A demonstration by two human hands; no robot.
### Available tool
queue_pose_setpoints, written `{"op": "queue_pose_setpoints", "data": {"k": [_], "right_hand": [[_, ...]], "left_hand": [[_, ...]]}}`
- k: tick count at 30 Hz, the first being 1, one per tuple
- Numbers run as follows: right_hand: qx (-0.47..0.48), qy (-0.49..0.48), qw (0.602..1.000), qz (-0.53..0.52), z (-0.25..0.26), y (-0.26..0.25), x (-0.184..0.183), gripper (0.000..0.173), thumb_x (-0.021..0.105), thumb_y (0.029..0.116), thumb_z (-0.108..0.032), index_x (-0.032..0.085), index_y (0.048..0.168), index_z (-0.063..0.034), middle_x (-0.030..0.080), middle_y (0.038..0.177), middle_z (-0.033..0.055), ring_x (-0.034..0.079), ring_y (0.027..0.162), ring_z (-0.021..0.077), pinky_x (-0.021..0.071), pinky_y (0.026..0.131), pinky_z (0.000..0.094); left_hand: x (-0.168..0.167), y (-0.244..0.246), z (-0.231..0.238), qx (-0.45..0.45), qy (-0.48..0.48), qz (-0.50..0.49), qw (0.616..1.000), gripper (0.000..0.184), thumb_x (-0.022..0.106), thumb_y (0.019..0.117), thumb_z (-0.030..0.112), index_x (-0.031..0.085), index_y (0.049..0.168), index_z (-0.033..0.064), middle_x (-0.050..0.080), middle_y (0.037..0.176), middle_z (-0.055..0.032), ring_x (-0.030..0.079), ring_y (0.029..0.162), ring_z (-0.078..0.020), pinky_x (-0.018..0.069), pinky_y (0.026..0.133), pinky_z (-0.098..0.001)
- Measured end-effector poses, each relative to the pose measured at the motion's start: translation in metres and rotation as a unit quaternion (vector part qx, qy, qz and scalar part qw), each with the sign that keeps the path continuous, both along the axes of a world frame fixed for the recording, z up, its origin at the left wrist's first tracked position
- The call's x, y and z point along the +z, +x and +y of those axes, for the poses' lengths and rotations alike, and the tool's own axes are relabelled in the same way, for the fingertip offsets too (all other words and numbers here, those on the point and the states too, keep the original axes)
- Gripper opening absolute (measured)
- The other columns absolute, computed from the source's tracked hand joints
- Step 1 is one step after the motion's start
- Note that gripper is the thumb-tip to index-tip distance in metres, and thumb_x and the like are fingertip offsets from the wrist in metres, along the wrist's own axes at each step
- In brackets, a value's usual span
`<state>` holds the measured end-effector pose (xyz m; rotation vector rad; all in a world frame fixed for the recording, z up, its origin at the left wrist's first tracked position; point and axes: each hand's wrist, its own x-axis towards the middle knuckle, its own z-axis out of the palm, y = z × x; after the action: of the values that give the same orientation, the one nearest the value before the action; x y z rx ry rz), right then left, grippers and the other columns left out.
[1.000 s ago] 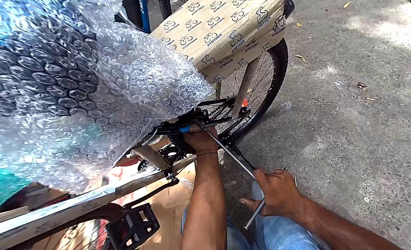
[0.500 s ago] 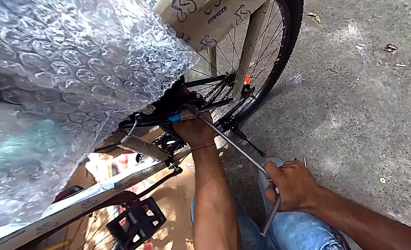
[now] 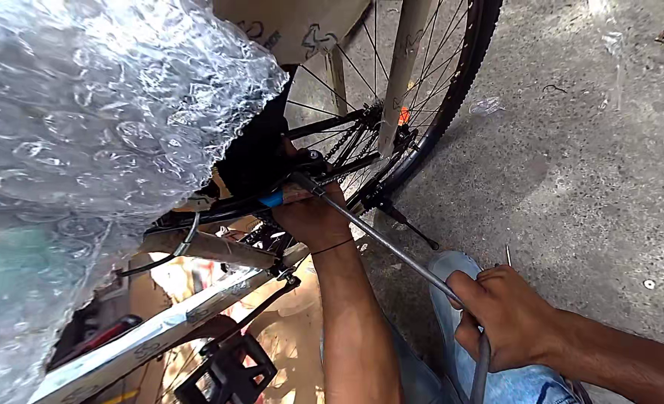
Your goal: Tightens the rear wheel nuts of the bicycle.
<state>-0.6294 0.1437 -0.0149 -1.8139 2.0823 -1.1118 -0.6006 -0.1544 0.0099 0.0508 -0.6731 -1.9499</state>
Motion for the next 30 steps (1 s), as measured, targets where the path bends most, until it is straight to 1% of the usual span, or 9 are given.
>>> {"op": "queue_pose_setpoints", "data": {"k": [7,13,17,20,23,25,27,28,30], "right_hand": [[0.026,0.006,0.997,-0.078,0.002,0.001,-0.004,0.021,0.057,0.0829,-0.038,0.053,0.086,-0.0179,0.04,0.054,-0.0104,0.042,0.045,0.002,0.0322,0.04,0.0245],[0.076,0.011,0.979,-0.19,0.003,-0.005,-0.005,0.022,0.063,0.0822,-0.032,0.055,0.092,-0.0141,0.042,0.058,-0.008,0.042,0.048,0.0008,0.0327,0.043,0.0211],[0.11,0.01,0.955,-0.275,0.0,-0.006,-0.011,0.026,0.065,0.0848,-0.031,0.055,0.095,-0.009,0.044,0.061,-0.0023,0.044,0.05,0.0058,0.0342,0.045,0.0236],[0.121,0.024,0.949,-0.29,-0.003,-0.012,-0.013,0.028,0.067,0.0841,-0.029,0.055,0.096,-0.0067,0.047,0.063,0.0018,0.048,0.053,0.0129,0.0386,0.048,0.0308],[0.078,0.044,0.967,-0.238,0.0,-0.01,-0.017,0.027,0.057,0.0979,-0.034,0.06,0.104,-0.0079,0.055,0.066,0.0048,0.057,0.056,0.0196,0.0473,0.05,0.0408],[0.01,0.036,0.985,-0.168,-0.003,-0.004,-0.018,0.037,0.043,0.1077,-0.042,0.063,0.112,-0.0108,0.062,0.07,0.0051,0.064,0.061,0.0212,0.0547,0.056,0.0443],[-0.044,0.029,0.986,-0.155,0.001,0.007,-0.016,0.043,0.038,0.1095,-0.042,0.065,0.119,-0.0098,0.067,0.076,0.0061,0.068,0.068,0.0222,0.0584,0.065,0.0457],[-0.055,0.032,0.982,-0.176,0.004,0.011,-0.013,0.044,0.039,0.1098,-0.041,0.065,0.124,-0.0088,0.068,0.079,0.0066,0.068,0.071,0.0225,0.0587,0.069,0.0464],[-0.061,0.03,0.975,-0.209,0.006,0.014,-0.004,0.046,0.04,0.11,-0.039,0.06,0.139,-0.0097,0.071,0.082,0.0054,0.069,0.073,0.0214,0.0595,0.073,0.0475]], "left_hand": [[-0.002,-0.001,0.002,0.01,0.008,0.006,1.0,0.049,0.02,0.1074,0.038,0.057,0.109,0.0058,0.065,0.098,-0.0119,0.066,0.087,-0.023,0.0579,0.078,-0.0427],[0.001,-0.008,0.006,0.037,-0.008,-0.01,0.999,0.053,0.017,0.108,0.04,0.056,0.114,0.0058,0.066,0.101,-0.0116,0.066,0.088,-0.0212,0.0576,0.076,-0.0399],[0.003,-0.008,0.006,0.027,0.003,-0.003,1.0,0.046,0.024,0.1075,0.038,0.059,0.11,0.0067,0.066,0.098,-0.0108,0.067,0.086,-0.0207,0.0581,0.077,-0.0392],[-0.004,-0.008,0.002,0.018,-0.004,-0.018,1.0,0.05,0.019,0.1081,0.041,0.059,0.114,0.0112,0.065,0.103,-0.0053,0.065,0.092,-0.0174,0.0563,0.084,-0.0385],[-0.006,0.004,0.009,-0.007,0.01,-0.041,0.999,0.048,0.018,0.1083,0.04,0.058,0.116,0.0153,0.065,0.109,-0.0019,0.063,0.107,-0.0165,0.0507,0.101,-0.044],[-0.003,0.018,0.009,-0.028,0.019,-0.086,0.996,0.05,0.019,0.1084,0.043,0.06,0.12,0.0171,0.066,0.117,-0.0018,0.06,0.119,-0.0202,0.0435,0.11,-0.0537],[0.002,0.041,0.022,-0.005,0.062,-0.199,0.978,0.049,0.02,0.1077,0.045,0.059,0.116,0.0173,0.068,0.114,-0.0027,0.062,0.117,-0.0228,0.044,0.109,-0.0562],[0.006,0.057,0.033,0.022,0.051,-0.302,0.952,0.046,0.02,0.1097,0.042,0.054,0.125,0.0148,0.067,0.12,-0.0054,0.063,0.118,-0.025,0.0478,0.105,-0.0539],[0.019,0.094,0.059,0.072,-0.079,-0.493,0.864,0.042,0.032,0.1112,0.027,0.049,0.141,0.0027,0.068,0.129,-0.0132,0.068,0.117,-0.0267,0.0558,0.099,-0.0466]]}}
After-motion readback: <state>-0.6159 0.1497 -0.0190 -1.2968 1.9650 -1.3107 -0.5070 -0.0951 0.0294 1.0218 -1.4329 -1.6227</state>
